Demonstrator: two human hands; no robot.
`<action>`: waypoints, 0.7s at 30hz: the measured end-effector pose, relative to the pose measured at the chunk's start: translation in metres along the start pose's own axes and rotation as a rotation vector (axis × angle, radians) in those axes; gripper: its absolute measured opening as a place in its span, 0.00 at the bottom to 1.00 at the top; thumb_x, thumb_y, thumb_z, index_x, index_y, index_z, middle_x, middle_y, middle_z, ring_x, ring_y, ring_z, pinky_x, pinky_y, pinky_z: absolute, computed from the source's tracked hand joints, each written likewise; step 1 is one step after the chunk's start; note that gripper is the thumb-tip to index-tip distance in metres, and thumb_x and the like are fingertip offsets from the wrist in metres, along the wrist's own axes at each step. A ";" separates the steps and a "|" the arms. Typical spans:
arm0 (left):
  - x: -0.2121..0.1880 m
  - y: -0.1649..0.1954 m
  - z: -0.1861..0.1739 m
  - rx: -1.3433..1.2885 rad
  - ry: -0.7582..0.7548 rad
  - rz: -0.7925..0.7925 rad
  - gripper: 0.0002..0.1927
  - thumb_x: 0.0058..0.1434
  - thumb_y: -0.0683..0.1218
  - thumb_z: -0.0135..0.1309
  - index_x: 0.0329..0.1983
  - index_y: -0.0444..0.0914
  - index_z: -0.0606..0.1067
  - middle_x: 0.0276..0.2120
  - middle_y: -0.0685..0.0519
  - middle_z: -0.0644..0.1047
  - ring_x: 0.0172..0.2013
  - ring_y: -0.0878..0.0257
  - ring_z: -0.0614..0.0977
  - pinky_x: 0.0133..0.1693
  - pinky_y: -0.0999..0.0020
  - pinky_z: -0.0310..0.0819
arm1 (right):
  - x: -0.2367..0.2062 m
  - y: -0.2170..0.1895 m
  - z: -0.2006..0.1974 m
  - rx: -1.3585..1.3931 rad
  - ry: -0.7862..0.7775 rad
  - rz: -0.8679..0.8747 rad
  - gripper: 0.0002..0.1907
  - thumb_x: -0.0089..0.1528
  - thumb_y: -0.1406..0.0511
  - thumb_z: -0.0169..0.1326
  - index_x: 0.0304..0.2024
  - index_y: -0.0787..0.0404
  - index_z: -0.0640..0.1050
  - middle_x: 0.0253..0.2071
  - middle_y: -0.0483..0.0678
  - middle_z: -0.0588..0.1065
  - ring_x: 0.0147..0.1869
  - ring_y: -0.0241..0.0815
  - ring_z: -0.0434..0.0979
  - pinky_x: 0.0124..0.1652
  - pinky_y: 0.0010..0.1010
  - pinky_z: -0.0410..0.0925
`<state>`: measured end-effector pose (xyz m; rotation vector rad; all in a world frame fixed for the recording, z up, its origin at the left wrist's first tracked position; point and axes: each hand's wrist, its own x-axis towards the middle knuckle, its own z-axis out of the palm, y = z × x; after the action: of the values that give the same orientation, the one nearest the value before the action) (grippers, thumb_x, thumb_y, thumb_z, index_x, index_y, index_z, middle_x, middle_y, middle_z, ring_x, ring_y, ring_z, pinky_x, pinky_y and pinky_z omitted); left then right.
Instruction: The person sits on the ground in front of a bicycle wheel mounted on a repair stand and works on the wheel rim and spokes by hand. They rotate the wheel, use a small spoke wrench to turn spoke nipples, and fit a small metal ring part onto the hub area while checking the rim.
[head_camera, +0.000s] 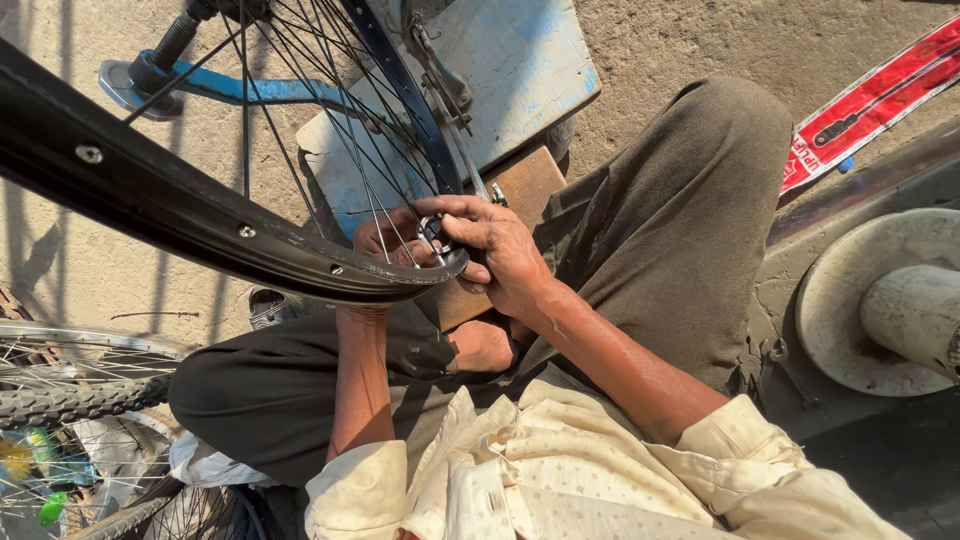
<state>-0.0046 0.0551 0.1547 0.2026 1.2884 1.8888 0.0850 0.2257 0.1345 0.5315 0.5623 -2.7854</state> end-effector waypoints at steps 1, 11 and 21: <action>0.000 0.000 0.000 -0.043 -0.023 0.018 0.20 0.61 0.42 0.65 0.55 0.32 0.76 0.49 0.53 0.82 0.37 0.72 0.81 0.34 0.79 0.75 | -0.002 -0.001 0.002 0.023 -0.052 -0.028 0.28 0.68 0.67 0.55 0.68 0.75 0.69 0.39 0.48 0.75 0.23 0.28 0.68 0.20 0.20 0.64; 0.004 0.007 0.020 1.061 0.488 -0.011 0.15 0.52 0.50 0.72 0.36 0.37 0.83 0.27 0.53 0.85 0.28 0.68 0.85 0.32 0.75 0.77 | 0.000 -0.009 0.000 -0.127 -0.027 0.017 0.37 0.54 0.69 0.49 0.67 0.74 0.65 0.48 0.56 0.75 0.43 0.43 0.81 0.41 0.37 0.80; 0.008 0.021 0.011 0.979 0.282 0.124 0.15 0.62 0.53 0.64 0.39 0.35 0.82 0.27 0.53 0.83 0.28 0.68 0.83 0.30 0.71 0.76 | 0.007 -0.002 0.001 -0.227 0.123 -0.046 0.29 0.61 0.70 0.57 0.63 0.72 0.67 0.49 0.52 0.74 0.48 0.36 0.80 0.43 0.28 0.80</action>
<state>-0.0148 0.0655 0.1748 0.5339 2.3619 1.2517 0.0781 0.2256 0.1337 0.6489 0.9142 -2.6957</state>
